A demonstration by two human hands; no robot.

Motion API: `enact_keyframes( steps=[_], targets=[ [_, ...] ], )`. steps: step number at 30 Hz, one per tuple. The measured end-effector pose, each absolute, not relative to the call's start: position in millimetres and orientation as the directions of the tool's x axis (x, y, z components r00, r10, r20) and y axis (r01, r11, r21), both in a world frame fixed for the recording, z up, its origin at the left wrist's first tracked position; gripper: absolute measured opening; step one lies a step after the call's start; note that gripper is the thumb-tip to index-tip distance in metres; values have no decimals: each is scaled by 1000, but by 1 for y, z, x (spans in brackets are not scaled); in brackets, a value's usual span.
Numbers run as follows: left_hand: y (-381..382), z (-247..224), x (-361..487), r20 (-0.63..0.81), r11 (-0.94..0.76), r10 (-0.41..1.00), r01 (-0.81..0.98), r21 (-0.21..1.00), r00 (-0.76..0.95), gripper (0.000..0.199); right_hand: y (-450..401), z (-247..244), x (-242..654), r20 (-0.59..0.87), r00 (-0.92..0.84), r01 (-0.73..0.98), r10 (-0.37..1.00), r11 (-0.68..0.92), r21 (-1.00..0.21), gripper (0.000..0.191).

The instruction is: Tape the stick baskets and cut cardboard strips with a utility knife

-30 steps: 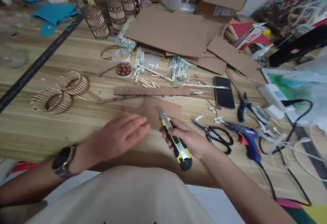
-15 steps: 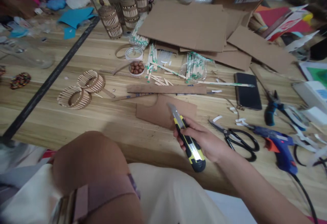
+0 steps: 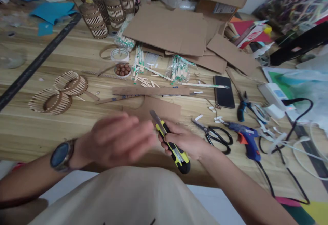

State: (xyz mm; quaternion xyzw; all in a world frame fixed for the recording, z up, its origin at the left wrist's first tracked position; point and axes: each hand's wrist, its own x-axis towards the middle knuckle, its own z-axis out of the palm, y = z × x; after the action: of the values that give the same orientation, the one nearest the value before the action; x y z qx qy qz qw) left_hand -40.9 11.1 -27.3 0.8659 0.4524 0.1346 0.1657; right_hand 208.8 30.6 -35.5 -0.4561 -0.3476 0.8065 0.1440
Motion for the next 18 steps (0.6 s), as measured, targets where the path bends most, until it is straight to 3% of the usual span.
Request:
enact_keyframes(
  steps=[3,5,11,18],
  targets=[
    [49,-37,-54,265,-547,832,798,250,487,34,31,-35,207,-646,-542,108,537,-718,-688,42],
    [69,-53,-61,337,-503,843,837,216,420,33,31,-35,205,-653,-538,138,533,-709,-692,46],
    [93,-100,-57,372,-544,817,802,247,441,33,30,-31,202,-673,-532,202,514,-694,-691,51],
    [100,-109,-44,333,-596,786,782,182,521,38,28,-29,200,-682,-535,232,499,-689,-687,54]
  ],
)
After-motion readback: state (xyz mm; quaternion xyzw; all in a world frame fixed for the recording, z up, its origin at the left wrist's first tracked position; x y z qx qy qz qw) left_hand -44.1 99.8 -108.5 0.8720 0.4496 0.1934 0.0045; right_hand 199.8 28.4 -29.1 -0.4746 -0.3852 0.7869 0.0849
